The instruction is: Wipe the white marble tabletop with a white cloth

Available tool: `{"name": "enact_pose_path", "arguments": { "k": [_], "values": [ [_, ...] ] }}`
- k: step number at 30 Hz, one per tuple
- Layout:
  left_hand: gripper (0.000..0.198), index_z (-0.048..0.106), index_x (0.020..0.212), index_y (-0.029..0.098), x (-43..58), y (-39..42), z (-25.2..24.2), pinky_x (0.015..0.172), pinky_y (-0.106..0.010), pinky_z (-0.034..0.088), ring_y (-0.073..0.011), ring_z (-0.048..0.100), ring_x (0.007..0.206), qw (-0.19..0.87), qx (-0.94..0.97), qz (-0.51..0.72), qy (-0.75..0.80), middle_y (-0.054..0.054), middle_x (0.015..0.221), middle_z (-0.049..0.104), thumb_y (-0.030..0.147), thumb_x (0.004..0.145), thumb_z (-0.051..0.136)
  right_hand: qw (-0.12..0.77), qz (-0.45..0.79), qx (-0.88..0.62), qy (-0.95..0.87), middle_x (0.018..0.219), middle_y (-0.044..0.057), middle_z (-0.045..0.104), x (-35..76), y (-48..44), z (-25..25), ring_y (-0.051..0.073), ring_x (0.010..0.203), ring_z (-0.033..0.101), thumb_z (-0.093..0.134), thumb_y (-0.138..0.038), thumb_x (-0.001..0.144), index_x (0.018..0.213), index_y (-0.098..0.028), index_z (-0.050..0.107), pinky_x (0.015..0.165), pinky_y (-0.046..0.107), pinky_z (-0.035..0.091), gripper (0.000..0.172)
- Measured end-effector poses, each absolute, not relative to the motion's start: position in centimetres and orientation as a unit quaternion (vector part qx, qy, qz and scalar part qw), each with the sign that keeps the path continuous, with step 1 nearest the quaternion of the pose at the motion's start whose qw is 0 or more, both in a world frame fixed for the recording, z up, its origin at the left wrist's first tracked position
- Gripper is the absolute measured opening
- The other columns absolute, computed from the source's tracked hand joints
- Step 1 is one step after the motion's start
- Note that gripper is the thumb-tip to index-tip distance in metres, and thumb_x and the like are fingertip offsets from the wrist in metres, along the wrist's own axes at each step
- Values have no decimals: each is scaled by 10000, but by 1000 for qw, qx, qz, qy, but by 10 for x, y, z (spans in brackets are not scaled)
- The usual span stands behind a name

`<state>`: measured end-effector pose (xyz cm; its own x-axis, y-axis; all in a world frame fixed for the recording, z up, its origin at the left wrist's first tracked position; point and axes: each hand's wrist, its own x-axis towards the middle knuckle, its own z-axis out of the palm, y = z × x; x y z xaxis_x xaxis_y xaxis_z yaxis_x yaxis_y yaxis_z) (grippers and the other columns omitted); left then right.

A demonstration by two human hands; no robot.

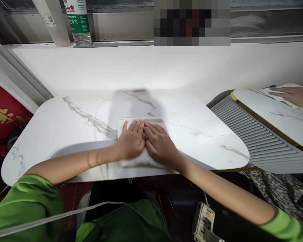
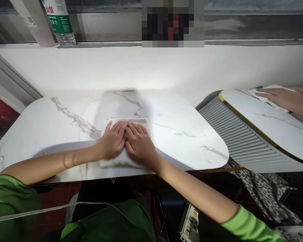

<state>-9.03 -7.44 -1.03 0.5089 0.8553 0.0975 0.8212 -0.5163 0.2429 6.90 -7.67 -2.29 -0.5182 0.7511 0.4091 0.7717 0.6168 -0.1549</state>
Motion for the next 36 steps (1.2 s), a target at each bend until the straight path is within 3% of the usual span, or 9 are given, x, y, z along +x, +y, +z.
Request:
{"name": "enact_pose_path", "arguments": {
  "k": [11,18,25,36],
  "values": [
    [508,397,1466,100,-113,96,-9,1235,-500,169,-249,341,1471,75,833,121,536,-149,1563,426,208,981,291,212,33,-472,-855,1399,169,601,33,107,-27,322,1290,516,340,-163,884,1318,-97,568,1108,496,357,495],
    [523,387,1481,112,-117,119,-8,1250,-462,144,-224,327,1476,86,826,127,542,-116,1578,412,218,980,287,215,34,-491,-844,1451,140,564,29,129,-29,296,1327,491,311,-188,907,1350,-112,559,1142,476,325,514],
    [549,337,1519,71,-119,70,-11,1247,-476,150,-248,301,1496,65,835,106,536,-154,1596,375,245,1003,270,194,15,-475,-858,1472,171,541,33,76,-28,308,1358,471,318,-195,913,1381,-61,539,1148,486,322,535],
    [538,375,1504,62,-138,-116,-3,1251,-501,180,-269,315,1499,45,849,118,513,-168,1581,403,237,1008,264,189,-39,-408,-892,1446,207,556,25,-104,-23,328,1368,474,339,-232,940,1378,-8,554,1168,498,339,536]
  ]
}}
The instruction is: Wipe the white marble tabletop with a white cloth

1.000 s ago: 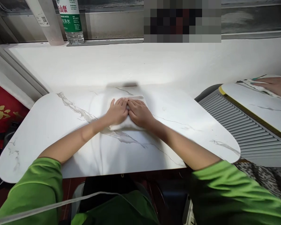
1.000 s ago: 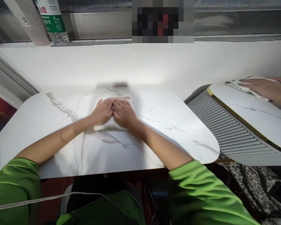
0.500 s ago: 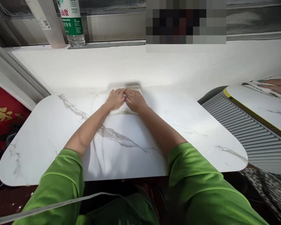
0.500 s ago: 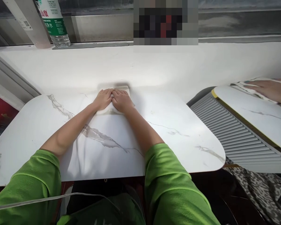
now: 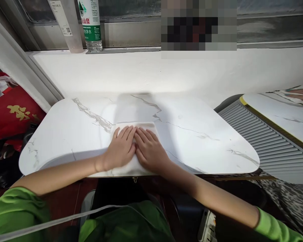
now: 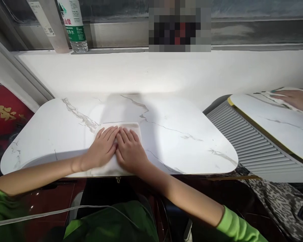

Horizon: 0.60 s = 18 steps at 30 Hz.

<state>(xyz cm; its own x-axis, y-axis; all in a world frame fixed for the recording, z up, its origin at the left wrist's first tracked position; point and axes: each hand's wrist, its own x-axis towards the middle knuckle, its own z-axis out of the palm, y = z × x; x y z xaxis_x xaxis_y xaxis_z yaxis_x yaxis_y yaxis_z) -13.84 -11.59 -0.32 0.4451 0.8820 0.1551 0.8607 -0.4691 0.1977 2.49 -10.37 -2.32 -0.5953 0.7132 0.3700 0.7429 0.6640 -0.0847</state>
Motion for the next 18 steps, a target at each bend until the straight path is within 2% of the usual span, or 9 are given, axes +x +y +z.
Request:
{"name": "enact_pose_path", "arguments": {
  "k": [4,8,14,18],
  "values": [
    [545,374,1516,100,-145,-147,1,1250,-495,200,-260,300,1510,61,843,112,523,-143,1593,390,241,1001,264,209,-37,-377,-901,1439,212,559,19,-129,-23,342,1365,477,368,-234,918,1369,-19,568,1153,520,367,538],
    [554,369,1517,97,-150,-132,1,1249,-499,196,-256,296,1511,73,830,97,545,-138,1594,389,226,988,264,210,-2,-362,-908,1422,213,571,12,-109,-21,332,1346,489,379,-220,901,1356,-8,569,1160,502,360,537],
    [529,355,1512,95,-166,-40,-2,1243,-503,169,-266,266,1519,60,790,108,601,-143,1609,361,219,1008,253,208,35,-382,-900,1398,194,593,-18,-11,-20,300,1301,515,335,-176,901,1343,-21,569,1141,452,364,524],
    [485,399,1468,109,-181,35,-2,1229,-485,203,-247,334,1483,61,782,122,608,-135,1577,415,213,1015,259,211,38,-389,-896,1388,185,599,-41,63,-22,303,1286,519,336,-171,903,1346,-31,559,1132,434,352,515]
  ]
}}
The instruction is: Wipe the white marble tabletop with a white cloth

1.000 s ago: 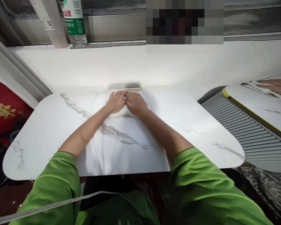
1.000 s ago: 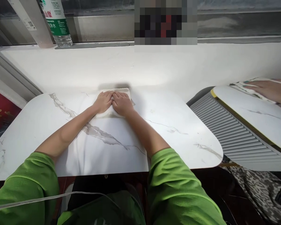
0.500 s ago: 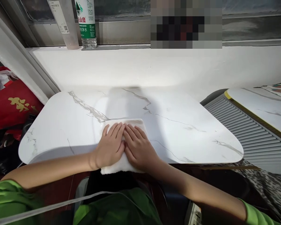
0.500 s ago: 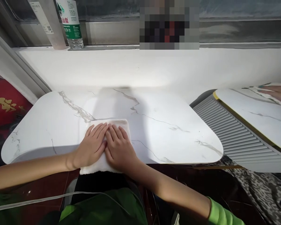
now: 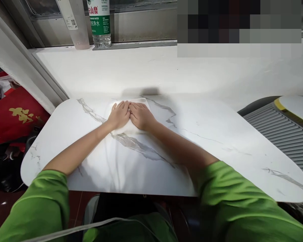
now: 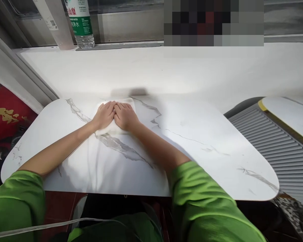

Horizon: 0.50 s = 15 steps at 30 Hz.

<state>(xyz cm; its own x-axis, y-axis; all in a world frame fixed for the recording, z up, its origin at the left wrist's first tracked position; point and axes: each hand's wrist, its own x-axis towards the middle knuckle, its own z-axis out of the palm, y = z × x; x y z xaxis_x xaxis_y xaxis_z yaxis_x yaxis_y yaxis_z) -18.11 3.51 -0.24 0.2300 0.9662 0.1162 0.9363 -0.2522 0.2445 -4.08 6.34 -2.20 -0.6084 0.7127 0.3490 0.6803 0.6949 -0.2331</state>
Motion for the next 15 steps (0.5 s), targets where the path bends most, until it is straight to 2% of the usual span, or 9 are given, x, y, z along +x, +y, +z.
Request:
{"name": "enact_pose_path", "arguments": {
  "k": [7,15],
  "values": [
    [455,449,1432,158,-192,91,-3,1213,-457,235,-224,377,1456,45,780,131,611,-108,1547,464,194,1017,267,212,51,-419,-882,1423,153,580,-56,118,-27,296,1321,487,326,-169,910,1360,-76,545,1144,446,323,508],
    [490,390,1496,159,-190,39,-5,1233,-474,187,-230,320,1494,49,784,120,607,-104,1598,393,235,1026,276,203,21,-420,-884,1441,184,562,-48,61,-24,307,1346,481,333,-174,922,1351,-49,560,1151,453,318,502]
  ]
}}
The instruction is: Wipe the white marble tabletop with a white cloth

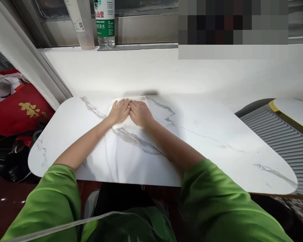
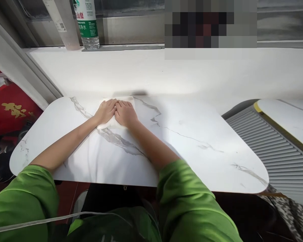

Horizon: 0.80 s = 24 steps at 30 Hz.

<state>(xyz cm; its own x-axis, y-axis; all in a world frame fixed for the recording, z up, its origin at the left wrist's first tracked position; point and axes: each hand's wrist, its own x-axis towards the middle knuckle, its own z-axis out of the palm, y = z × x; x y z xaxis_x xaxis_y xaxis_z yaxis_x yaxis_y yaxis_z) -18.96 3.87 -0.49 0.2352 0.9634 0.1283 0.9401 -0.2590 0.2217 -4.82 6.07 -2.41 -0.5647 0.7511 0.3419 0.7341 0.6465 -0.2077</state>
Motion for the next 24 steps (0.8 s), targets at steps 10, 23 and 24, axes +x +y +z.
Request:
{"name": "enact_pose_path", "arguments": {
  "k": [10,23,24],
  "values": [
    [563,335,1534,90,-206,-122,-3,1252,-503,155,-250,281,1516,60,820,97,561,-139,1603,374,264,1007,245,215,-8,-374,-902,1449,243,533,-46,-103,-24,355,1381,439,345,-228,940,1384,5,539,1175,533,288,537],
    [566,384,1501,106,-242,-55,0,1237,-486,205,-239,351,1478,64,769,120,625,-122,1567,437,203,953,282,187,13,-391,-901,1469,198,520,-98,-27,-26,378,1365,426,347,-249,940,1405,-48,506,1163,548,251,531],
    [560,398,1490,119,-249,-36,0,1234,-478,213,-234,369,1466,59,767,126,627,-115,1555,454,197,948,285,192,18,-392,-900,1456,190,532,-107,-9,-25,366,1356,432,339,-237,942,1382,-59,524,1162,533,251,510]
  ]
}}
